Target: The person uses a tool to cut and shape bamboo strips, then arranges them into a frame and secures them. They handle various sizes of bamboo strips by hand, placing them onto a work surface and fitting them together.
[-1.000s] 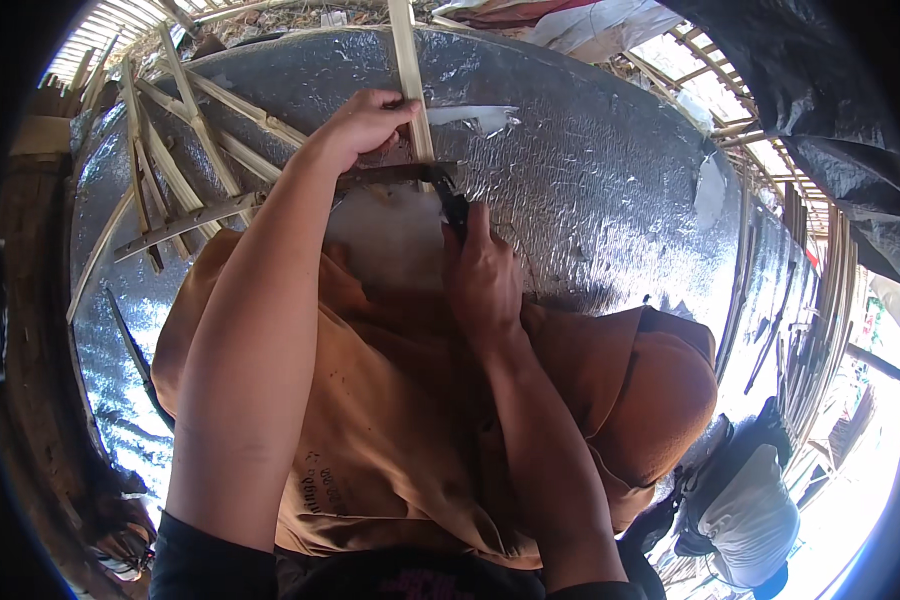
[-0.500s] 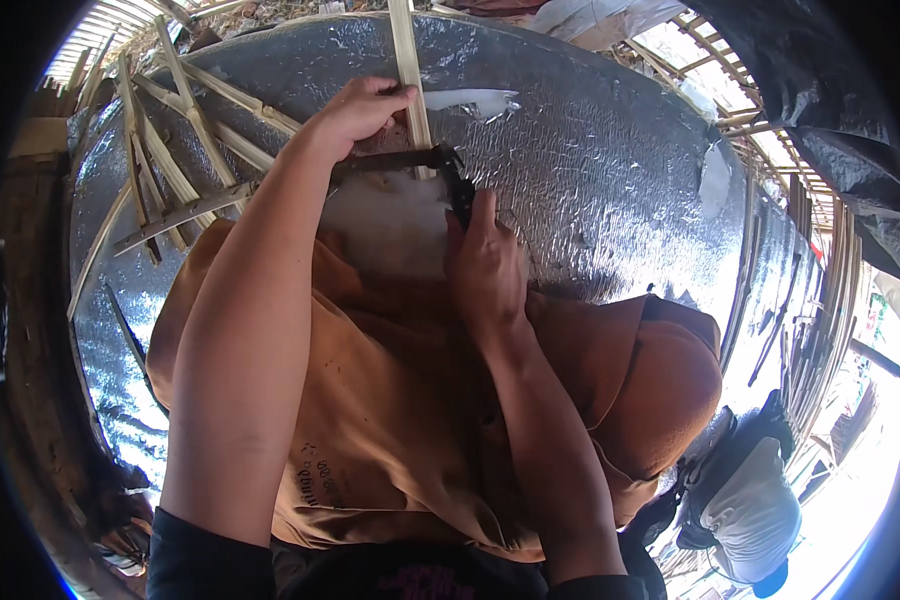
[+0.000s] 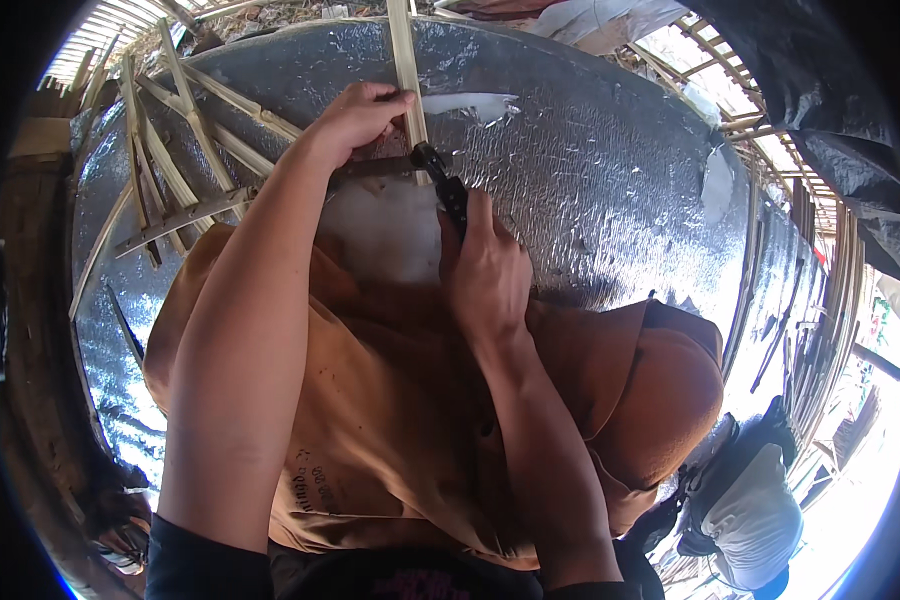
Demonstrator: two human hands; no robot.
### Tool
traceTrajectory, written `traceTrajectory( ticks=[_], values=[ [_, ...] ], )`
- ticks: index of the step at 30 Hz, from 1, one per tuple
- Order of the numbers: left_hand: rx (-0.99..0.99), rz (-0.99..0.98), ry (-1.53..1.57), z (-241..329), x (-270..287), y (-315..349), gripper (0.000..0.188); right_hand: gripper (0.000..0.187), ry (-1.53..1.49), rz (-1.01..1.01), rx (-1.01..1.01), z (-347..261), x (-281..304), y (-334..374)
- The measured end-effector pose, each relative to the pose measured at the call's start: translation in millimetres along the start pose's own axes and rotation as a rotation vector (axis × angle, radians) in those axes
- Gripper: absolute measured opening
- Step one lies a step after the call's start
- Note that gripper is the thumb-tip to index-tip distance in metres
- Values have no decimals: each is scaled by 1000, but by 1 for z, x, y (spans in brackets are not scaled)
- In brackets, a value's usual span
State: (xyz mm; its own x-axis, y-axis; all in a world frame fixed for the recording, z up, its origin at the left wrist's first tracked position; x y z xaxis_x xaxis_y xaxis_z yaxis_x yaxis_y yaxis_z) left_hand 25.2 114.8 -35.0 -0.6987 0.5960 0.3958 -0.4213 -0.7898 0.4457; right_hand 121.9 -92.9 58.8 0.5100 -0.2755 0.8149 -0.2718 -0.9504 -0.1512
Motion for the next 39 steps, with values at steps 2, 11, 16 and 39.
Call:
traceTrajectory(
  ticks=[2,11,16,39],
  values=[
    [0,12,-19,-6,0,-1,41,33,-104,156,50,-4,14,-2],
    [43,34,5,-5,-3,-5,39,31,-193,190,-16,5,20,-2],
    [-24,23,11,7,4,-3,40,24,13,-44,-107,6,10,-10],
    [-38,1,-45,-3,-1,5,41,24,-89,-66,-146,12,0,-3]
  ],
)
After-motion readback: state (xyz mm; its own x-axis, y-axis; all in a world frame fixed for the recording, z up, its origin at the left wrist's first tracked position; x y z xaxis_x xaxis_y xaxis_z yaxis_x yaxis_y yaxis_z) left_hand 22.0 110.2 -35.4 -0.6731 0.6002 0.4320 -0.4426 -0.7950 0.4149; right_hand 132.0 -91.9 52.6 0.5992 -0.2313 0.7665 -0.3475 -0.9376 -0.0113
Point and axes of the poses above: each hand's wrist, its own y-axis away from the middle knuckle, its own x-axis out of the back of the hand, z = x × y, the point moved 7 cm from there along -y, towards the middle knuckle, and after that the axes turned 4 degrees about -y, right-handed, at the moved point
